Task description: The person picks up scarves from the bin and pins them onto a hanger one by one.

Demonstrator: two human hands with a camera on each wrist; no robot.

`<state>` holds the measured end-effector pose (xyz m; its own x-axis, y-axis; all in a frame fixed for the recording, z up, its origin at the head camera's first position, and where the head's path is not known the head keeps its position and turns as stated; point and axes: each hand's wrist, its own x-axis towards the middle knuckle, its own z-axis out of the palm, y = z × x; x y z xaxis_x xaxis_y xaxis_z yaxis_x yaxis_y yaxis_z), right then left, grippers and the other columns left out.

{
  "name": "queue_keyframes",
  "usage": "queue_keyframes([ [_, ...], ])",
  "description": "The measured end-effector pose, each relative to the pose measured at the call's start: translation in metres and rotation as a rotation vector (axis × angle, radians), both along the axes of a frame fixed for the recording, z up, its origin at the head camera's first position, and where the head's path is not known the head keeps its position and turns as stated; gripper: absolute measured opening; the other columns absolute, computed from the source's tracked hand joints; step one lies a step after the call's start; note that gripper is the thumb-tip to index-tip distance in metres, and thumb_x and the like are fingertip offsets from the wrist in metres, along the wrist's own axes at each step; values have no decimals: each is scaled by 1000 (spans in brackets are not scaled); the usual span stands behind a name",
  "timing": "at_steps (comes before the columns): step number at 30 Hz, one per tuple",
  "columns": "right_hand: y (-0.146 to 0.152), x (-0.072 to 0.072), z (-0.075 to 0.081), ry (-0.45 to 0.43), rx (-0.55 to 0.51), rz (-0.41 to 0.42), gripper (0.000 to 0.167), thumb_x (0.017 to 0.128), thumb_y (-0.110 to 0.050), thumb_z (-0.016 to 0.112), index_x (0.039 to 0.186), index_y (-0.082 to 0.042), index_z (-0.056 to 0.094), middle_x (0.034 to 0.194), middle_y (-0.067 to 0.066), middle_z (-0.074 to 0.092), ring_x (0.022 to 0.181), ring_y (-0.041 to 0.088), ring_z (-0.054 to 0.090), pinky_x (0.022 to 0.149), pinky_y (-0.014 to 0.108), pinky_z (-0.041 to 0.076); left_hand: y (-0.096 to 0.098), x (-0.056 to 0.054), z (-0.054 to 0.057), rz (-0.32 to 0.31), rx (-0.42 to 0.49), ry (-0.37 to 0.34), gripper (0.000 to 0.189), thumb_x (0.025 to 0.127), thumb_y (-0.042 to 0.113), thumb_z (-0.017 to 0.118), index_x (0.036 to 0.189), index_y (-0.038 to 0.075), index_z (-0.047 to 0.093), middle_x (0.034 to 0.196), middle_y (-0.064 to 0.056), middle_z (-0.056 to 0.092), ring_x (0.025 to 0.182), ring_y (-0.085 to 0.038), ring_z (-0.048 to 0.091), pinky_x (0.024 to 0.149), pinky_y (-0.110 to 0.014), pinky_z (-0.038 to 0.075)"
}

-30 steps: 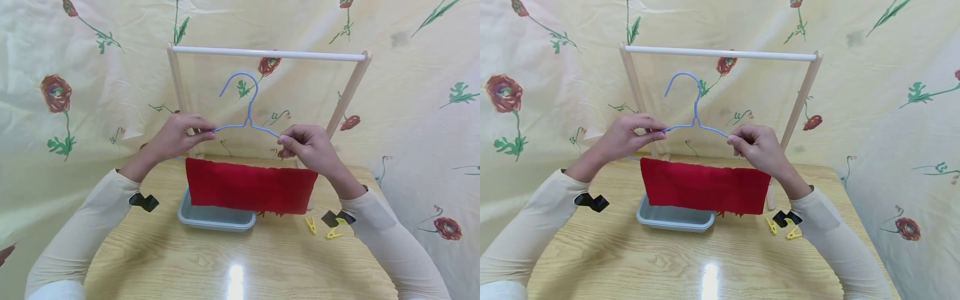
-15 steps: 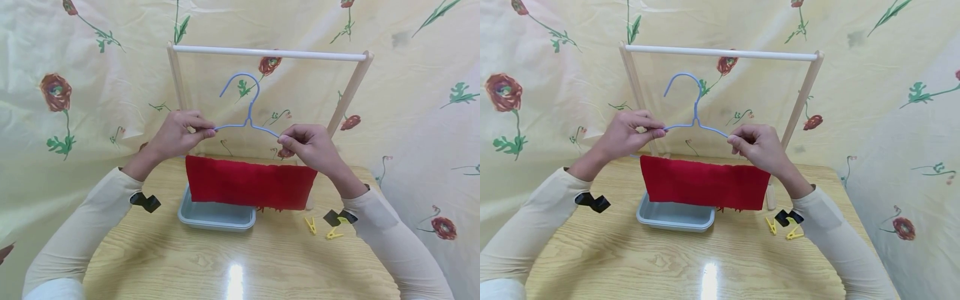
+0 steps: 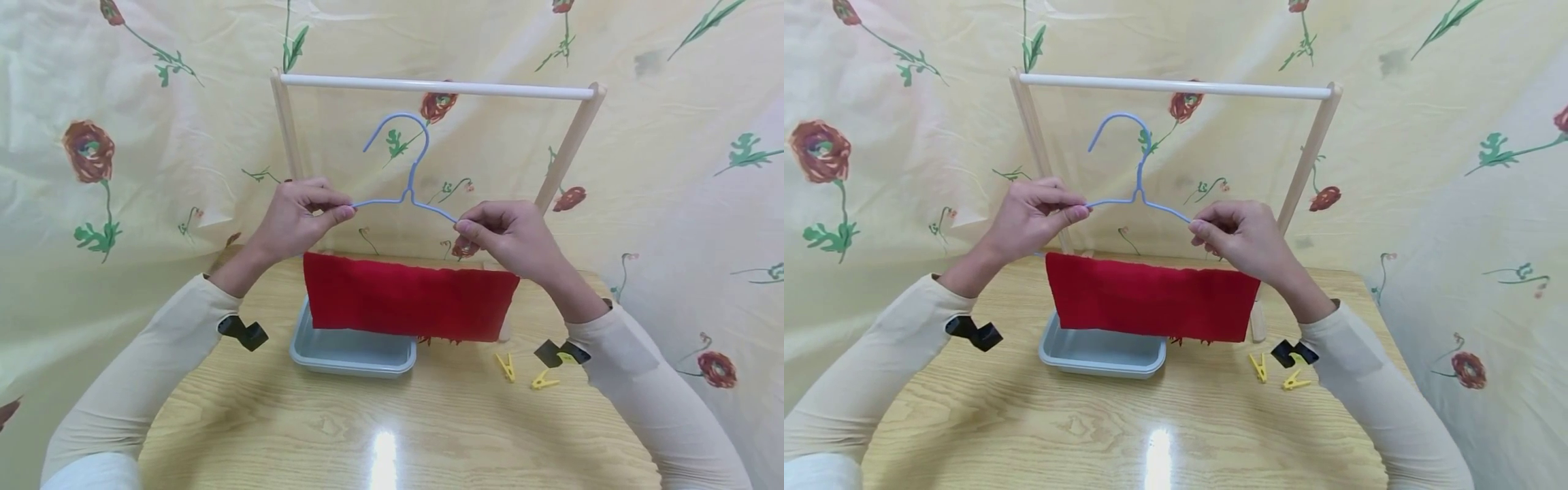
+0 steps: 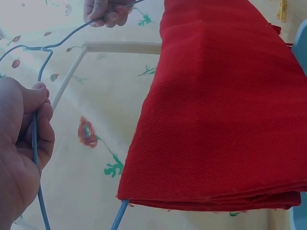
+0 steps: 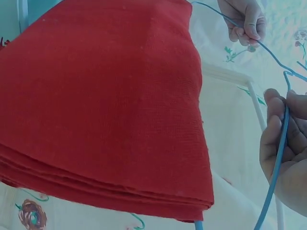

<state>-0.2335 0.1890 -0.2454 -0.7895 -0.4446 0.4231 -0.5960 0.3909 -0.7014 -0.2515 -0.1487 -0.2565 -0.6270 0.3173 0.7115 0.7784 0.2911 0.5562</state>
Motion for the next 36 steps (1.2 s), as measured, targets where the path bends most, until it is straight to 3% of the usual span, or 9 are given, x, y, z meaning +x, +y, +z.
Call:
queue_keyframes([
  [7, 17, 1, 4, 71, 75, -61, 20, 96, -9, 72, 113, -1, 76, 97, 11, 78, 82, 3, 74, 78, 14, 55, 0, -1, -1, -4, 21, -22, 11, 83, -4, 81, 94, -1, 81, 75, -7, 66, 66, -17, 52, 61, -22, 43],
  [16, 63, 3, -5, 123, -5, -100, 18, 95, 1, 69, 111, 6, 74, 99, -15, 76, 87, 2, 73, 82, 13, 54, -6, 0, -2, 39, 32, -66, 12, 84, -4, 80, 96, -3, 80, 80, -11, 69, 65, -14, 52, 58, -21, 43],
  [26, 116, 12, -48, 65, -143, -118, 23, 88, 15, 68, 110, 14, 71, 100, -12, 77, 89, 1, 73, 80, 13, 55, -9, -4, -1, 67, 22, -81, 11, 86, -1, 80, 96, -3, 80, 79, -12, 67, 64, -13, 51, 57, -20, 42],
  [36, 160, 28, -112, 16, -33, -159, 28, 84, 15, 72, 111, 11, 71, 109, -13, 75, 93, 2, 72, 83, 13, 54, -9, -6, -1, 72, 26, -81, 10, 85, -1, 80, 95, -3, 80, 78, -9, 66, 64, -13, 50, 57, -21, 41],
])
